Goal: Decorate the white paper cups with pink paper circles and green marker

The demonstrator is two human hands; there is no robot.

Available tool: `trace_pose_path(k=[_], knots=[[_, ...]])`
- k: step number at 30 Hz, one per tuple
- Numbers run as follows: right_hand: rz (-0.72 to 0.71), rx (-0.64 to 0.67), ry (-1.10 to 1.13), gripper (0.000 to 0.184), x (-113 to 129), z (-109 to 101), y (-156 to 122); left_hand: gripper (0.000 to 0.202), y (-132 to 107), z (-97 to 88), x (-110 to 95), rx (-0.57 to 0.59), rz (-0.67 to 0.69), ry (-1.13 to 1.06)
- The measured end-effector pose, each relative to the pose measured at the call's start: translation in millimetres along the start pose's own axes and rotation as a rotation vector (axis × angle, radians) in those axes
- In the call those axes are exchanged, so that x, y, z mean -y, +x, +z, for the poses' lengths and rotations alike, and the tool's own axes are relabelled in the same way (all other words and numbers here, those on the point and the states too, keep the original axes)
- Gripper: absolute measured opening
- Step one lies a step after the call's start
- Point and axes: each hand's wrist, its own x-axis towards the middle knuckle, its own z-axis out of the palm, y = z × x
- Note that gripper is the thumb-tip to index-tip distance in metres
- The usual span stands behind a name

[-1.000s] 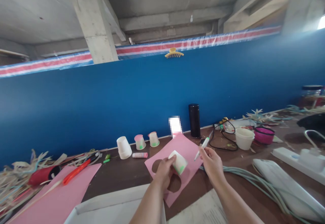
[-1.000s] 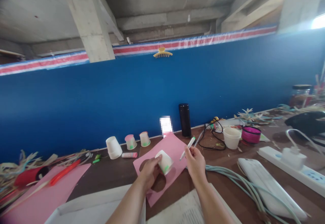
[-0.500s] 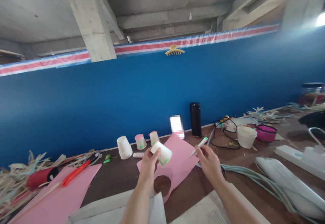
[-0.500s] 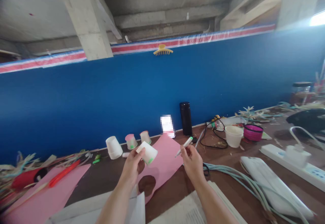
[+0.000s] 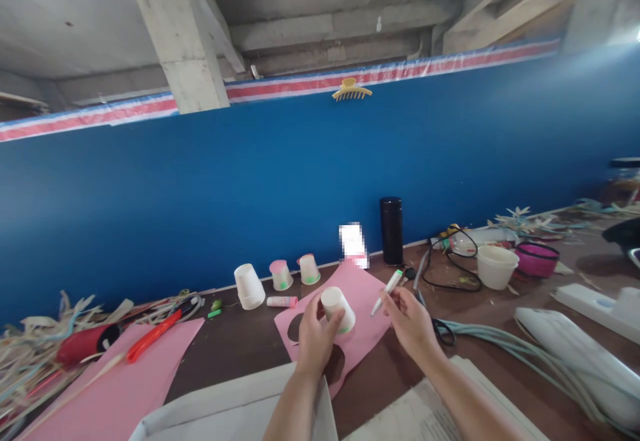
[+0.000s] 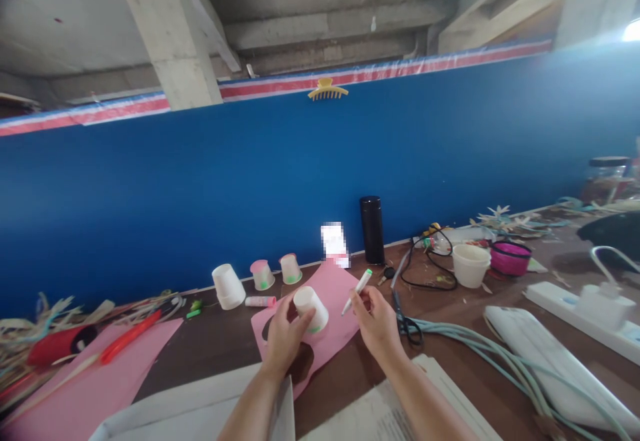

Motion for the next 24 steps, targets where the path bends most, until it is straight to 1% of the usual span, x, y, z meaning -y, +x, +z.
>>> trace_pose_path(k=[3,13,18,24], knots=[[-0.009,-0.003,-0.015,0.033,-1.1,0.5,0.0,0.049,-0.3,1.9,2.5,0.027,0.008,0.066],[-0.006,-0.022,-0.01,0.039,-0.1,0.4,-1.2,0.045,-3.7,1.2,-0.4,0.108,0.036,0.113],[-0.006,-0.008,-0.001,0.035,-1.0,-0.2,-0.8,0.043,-6.3,3.0,-0.9,0.118,0.055,0.138],[0.014,-0.004,0.004,0.03,2.7,-1.7,-1.3,0.044,-8.1,5.1,-2.2,0.129,0.068,0.193]])
